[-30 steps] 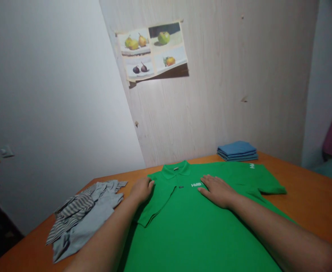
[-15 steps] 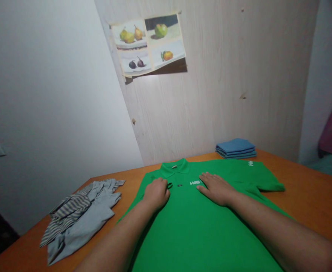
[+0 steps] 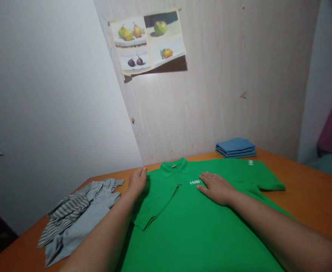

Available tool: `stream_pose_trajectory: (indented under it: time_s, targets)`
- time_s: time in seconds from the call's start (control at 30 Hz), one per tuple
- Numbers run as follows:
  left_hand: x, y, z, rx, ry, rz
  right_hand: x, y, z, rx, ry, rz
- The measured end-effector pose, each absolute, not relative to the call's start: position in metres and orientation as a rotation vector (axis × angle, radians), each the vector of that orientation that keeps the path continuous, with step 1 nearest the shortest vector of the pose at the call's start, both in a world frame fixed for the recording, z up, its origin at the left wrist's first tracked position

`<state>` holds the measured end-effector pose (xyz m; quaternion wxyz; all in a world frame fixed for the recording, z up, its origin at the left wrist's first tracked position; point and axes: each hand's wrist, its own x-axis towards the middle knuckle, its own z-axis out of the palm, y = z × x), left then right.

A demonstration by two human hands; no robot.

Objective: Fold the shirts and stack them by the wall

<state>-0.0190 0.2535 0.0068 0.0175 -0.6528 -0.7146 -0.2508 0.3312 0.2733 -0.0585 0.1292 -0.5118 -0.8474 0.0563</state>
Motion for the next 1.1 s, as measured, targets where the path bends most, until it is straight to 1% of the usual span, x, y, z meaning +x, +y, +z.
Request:
stream_pose_trajectory:
  time_s: [0.27, 0.43, 0.67, 1.1]
  targets:
    - [-0.007, 0.259, -0.039, -2.139, -2.258, -0.246, 0.332, 0.272, -0.056, -1.497, -2.487, 0.157]
    - [-0.007, 0.260, -0.041, -2.088, -2.316, -0.059, 0.333, 0.273, -0.059, -1.494, -2.478, 0.140]
    - [-0.008, 0.264, -0.031, -2.054, -2.389, 0.038, 0.334, 0.273, -0.060, -1.482, -2.466, 0.152]
    - [-0.011, 0.268, -0.031, -1.981, -2.438, 0.020, 0.335, 0.274, -0.060, -1.473, -2.479, 0.165]
